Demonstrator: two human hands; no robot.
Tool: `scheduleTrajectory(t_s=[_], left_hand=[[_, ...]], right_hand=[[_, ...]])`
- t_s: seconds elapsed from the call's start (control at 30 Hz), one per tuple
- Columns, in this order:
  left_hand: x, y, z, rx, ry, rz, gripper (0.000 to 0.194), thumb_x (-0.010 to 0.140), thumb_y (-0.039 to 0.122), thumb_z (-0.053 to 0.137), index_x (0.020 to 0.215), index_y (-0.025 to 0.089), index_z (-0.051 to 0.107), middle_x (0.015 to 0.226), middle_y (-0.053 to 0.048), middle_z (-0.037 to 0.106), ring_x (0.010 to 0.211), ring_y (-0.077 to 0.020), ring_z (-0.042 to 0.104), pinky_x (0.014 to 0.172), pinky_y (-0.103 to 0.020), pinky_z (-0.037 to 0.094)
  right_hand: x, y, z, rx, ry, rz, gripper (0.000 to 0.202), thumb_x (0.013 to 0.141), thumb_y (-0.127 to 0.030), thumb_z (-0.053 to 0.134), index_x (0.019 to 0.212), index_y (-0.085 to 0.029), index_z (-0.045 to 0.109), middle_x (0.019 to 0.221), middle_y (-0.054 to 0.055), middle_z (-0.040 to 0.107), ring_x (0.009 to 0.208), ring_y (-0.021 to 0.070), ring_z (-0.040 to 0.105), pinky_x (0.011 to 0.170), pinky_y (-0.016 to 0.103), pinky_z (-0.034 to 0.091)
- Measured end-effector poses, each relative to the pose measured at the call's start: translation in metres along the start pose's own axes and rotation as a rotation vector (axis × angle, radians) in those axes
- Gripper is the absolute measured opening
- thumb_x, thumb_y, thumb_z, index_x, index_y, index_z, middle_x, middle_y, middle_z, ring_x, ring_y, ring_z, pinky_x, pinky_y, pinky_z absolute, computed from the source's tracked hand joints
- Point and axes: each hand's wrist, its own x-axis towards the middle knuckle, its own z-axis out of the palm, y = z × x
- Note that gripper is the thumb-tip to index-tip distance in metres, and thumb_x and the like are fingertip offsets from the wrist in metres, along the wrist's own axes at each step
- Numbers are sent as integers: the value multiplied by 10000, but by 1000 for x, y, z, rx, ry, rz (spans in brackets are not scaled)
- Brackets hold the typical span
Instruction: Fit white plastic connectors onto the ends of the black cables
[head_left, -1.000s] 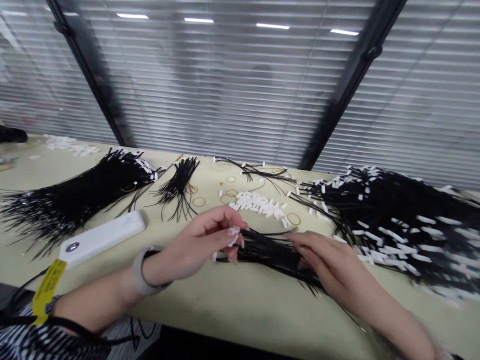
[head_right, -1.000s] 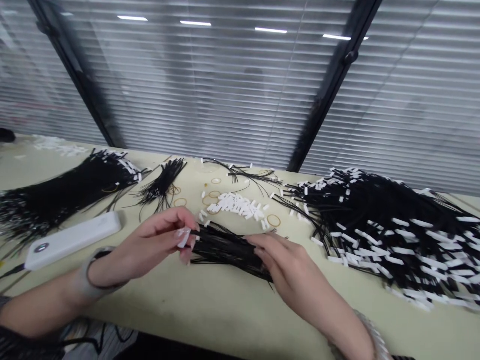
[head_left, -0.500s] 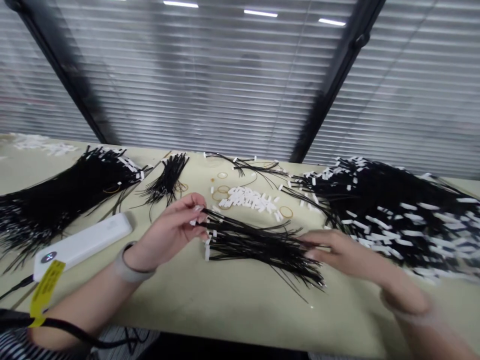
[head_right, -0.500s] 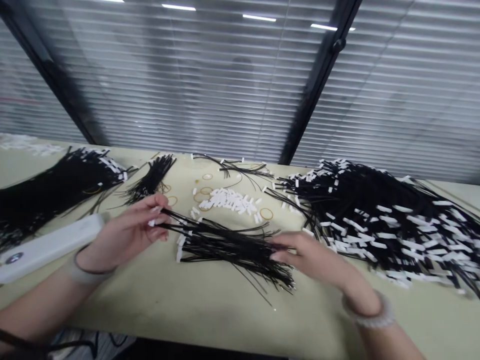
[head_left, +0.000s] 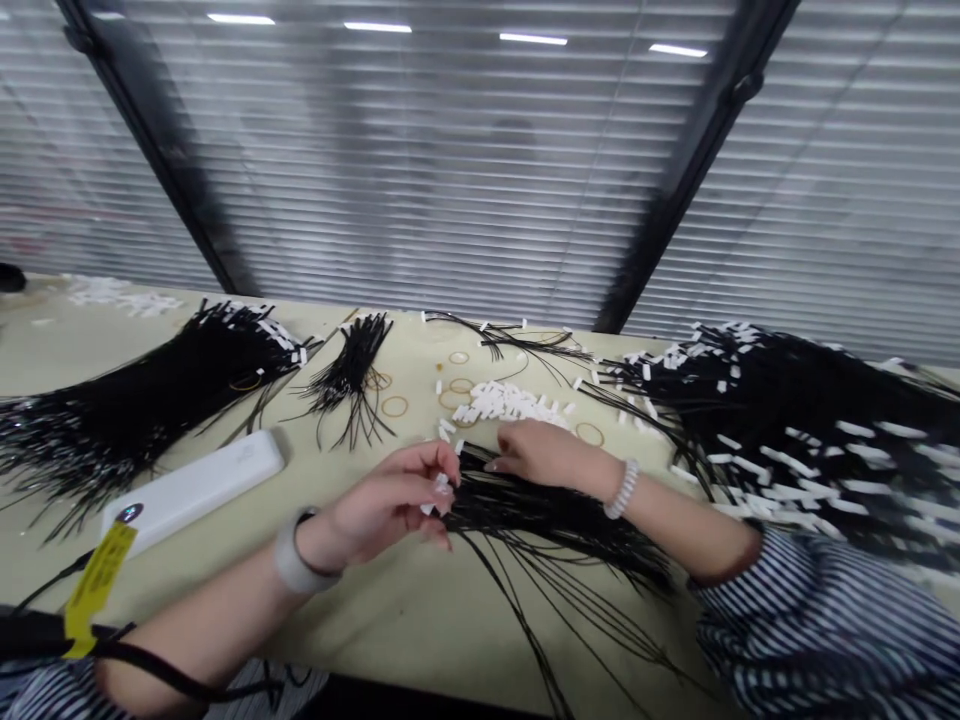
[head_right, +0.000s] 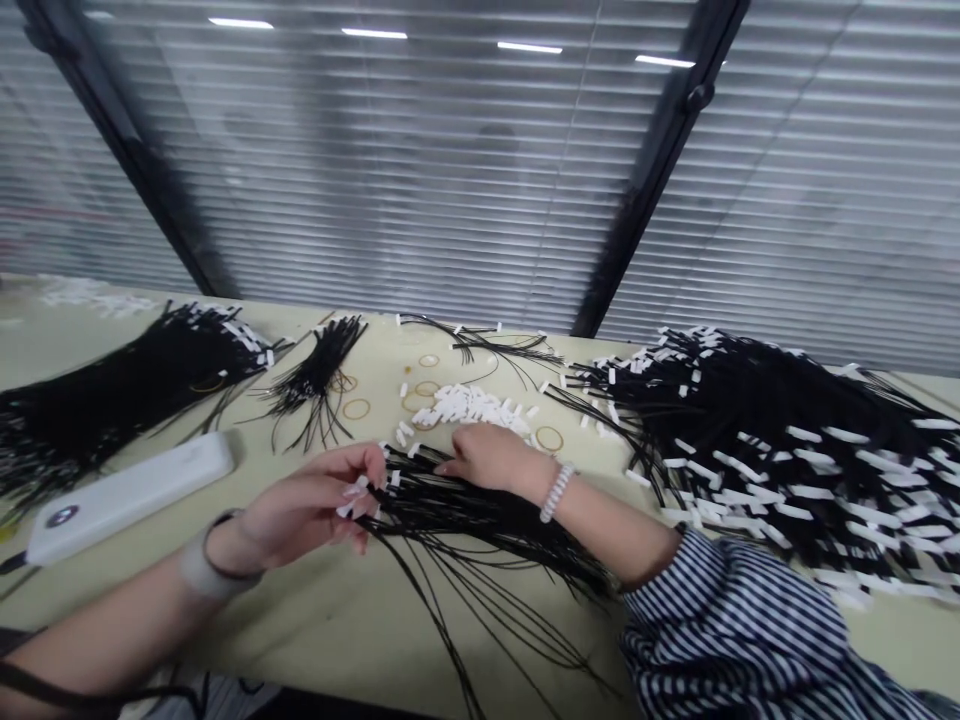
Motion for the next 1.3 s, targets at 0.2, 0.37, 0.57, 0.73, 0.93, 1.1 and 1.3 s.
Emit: scheduleTrajectory(t_s=[0.2,0.37,0.57,0.73,0.93,1.1,1.3], left_hand=[[2,-9,-3,-73,-55,-43,129,678,94,628,772,136,550,591,27,498,515,-57,494,546,-236,550],[-8,-1,0,-235,-297,8,136,688,166,637,771,157,529,600,35,480,472,-46,477,574,-269,550],[-8,6,2,-343,-267,122,141,656,128,641,731,151,524,586,35,472,454,-49,462,523,-240,534],[2,4,-2,-414,-9,176,175,629,108,641,717,161,500,564,49,450,468,-48,462,530,-201,501],[14,-11,-9,-337,175,124,133,669,65,530,766,151,499,584,28,506,449,-61,474,560,-255,510],[22,-23,-14,-270,290,105,126,680,49,493,743,157,483,587,42,481,452,-53,463,605,-268,519],[28,-34,-19,-149,299,73,123,686,58,488,760,156,490,570,47,467,444,-62,469,604,-291,524]], right_hand=[[2,4,6,-15,-24,-36,286,883,-377,441,814,-128,564,763,11,574,665,93,536,640,267,458],[8,16,-4,-10,61,-50,253,889,-344,442,906,-123,562,830,23,581,728,108,556,676,288,472],[47,10,0,-64,135,-130,249,878,-304,467,1049,-139,539,1036,62,556,932,165,543,806,372,456],[75,0,13,-142,92,-181,273,861,-303,497,1076,-137,528,1072,70,540,935,171,542,790,373,465],[85,-1,17,-198,99,-123,257,861,-309,496,1038,-128,545,1064,74,548,949,174,540,811,382,456],[79,2,14,-150,100,-121,255,865,-317,491,1029,-131,550,1031,65,563,917,162,552,797,369,464],[82,5,13,-67,85,-139,260,870,-321,485,1029,-124,547,977,55,579,845,142,571,746,340,483]])
